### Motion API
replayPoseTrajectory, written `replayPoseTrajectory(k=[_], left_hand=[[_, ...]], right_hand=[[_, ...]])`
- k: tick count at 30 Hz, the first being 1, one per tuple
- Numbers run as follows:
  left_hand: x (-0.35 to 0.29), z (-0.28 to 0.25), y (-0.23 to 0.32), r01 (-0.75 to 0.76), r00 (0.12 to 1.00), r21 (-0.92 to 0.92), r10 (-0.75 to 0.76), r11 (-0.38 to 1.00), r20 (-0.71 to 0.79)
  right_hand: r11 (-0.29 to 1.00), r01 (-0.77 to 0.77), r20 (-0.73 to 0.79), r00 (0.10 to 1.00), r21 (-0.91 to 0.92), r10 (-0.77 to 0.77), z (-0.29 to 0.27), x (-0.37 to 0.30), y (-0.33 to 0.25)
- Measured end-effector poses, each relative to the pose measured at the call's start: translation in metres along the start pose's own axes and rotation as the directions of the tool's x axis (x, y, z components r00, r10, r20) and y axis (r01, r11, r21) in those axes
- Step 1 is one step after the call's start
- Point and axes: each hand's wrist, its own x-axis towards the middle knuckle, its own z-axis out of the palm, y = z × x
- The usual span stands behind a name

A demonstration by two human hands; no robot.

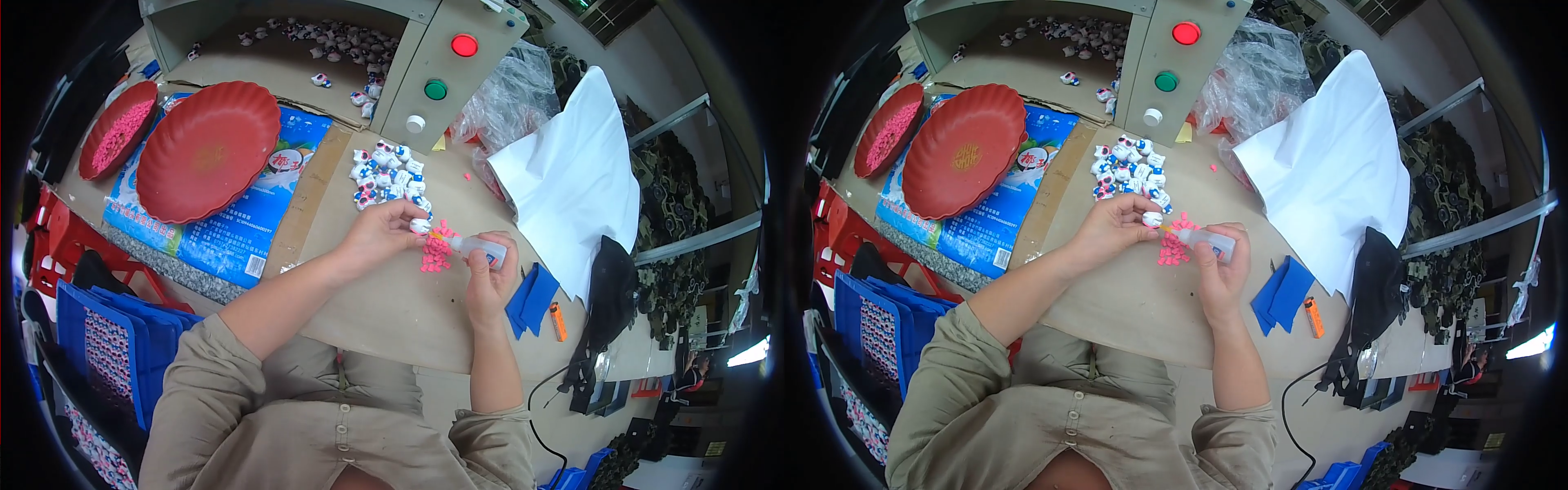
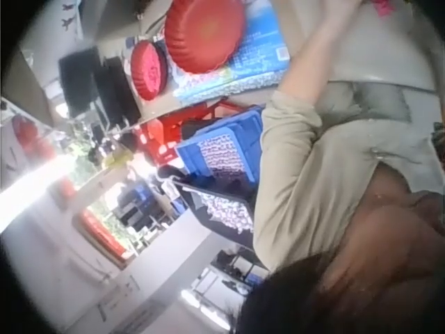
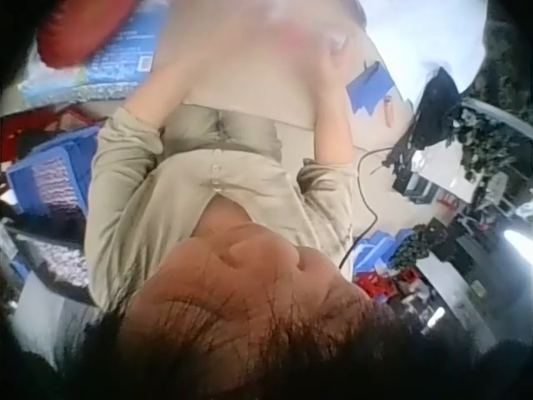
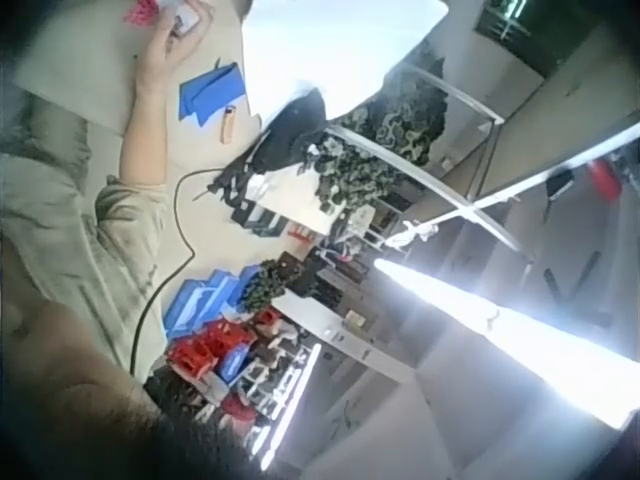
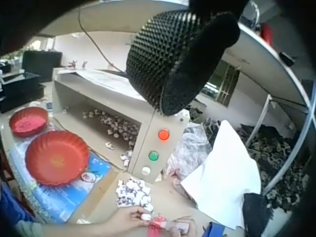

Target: The person assembles toy figurines by applying glue from a bottle and attaching small bows by hand. They empty assembled figurines from a tray into a container and attach bows onto additional figurines.

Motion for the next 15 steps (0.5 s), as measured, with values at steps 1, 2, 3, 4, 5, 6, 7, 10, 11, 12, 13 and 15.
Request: replayPoseTrajectory(k=[1,2,3,4,5,6,7,10,11,12,13,15], left_hand=[[-0.0001,-0.0003,0.0001,0.002,1.000,0.000,-0.002,1.000,0.000],[-0.0002,-0.0005,0.0000,0.003,1.000,0.005,-0.003,1.000,0.006],[-0.0002,-0.0008,-0.0003,0.005,1.000,0.010,-0.005,1.000,0.012],[0.0001,-0.0013,-0.0009,0.006,1.000,0.010,-0.006,1.000,0.011],[0.0004,-0.0013,-0.0017,0.008,1.000,0.018,-0.008,1.000,0.014],[0.0005,-0.0012,-0.0023,0.009,1.000,0.026,-0.009,1.000,0.016],[0.0003,-0.0008,-0.0019,0.010,1.000,0.025,-0.010,1.000,0.017],[0.0001,0.0000,-0.0010,0.027,1.000,0.016,-0.027,1.000,0.015],[0.0001,-0.0003,-0.0012,0.025,1.000,0.023,-0.025,0.999,0.015],[0.0000,-0.0005,-0.0014,0.023,1.000,0.030,-0.023,0.999,0.015],[-0.0001,-0.0006,-0.0018,0.023,1.000,0.030,-0.024,0.999,0.016],[0.0000,-0.0009,-0.0027,0.032,0.999,0.043,-0.032,0.999,0.010]], right_hand=[[1.000,0.010,0.002,1.000,-0.024,-0.010,0.0022,-0.0003,-0.0028],[0.999,0.021,0.006,1.000,-0.047,-0.021,0.0037,-0.0005,-0.0045],[0.999,0.019,0.006,1.000,-0.047,-0.019,0.0046,-0.0007,-0.0049],[0.999,0.020,0.009,1.000,-0.041,-0.019,0.0054,-0.0006,-0.0050],[0.999,0.020,0.011,1.000,-0.036,-0.019,0.0054,-0.0009,-0.0052],[0.999,0.019,0.010,1.000,-0.037,-0.018,0.0045,-0.0011,-0.0048],[0.998,0.036,0.012,0.999,-0.059,-0.035,0.0031,-0.0011,-0.0039],[0.995,0.055,0.016,0.998,-0.087,-0.054,0.0015,-0.0008,-0.0035],[0.994,0.059,0.017,0.998,-0.093,-0.058,0.0014,-0.0007,-0.0036],[0.994,0.058,0.016,0.998,-0.093,-0.057,0.0013,-0.0006,-0.0029],[0.994,0.062,0.016,0.998,-0.091,-0.060,0.0012,-0.0005,-0.0018],[0.994,0.065,0.016,0.998,-0.090,-0.064,0.0012,-0.0002,-0.0010]])
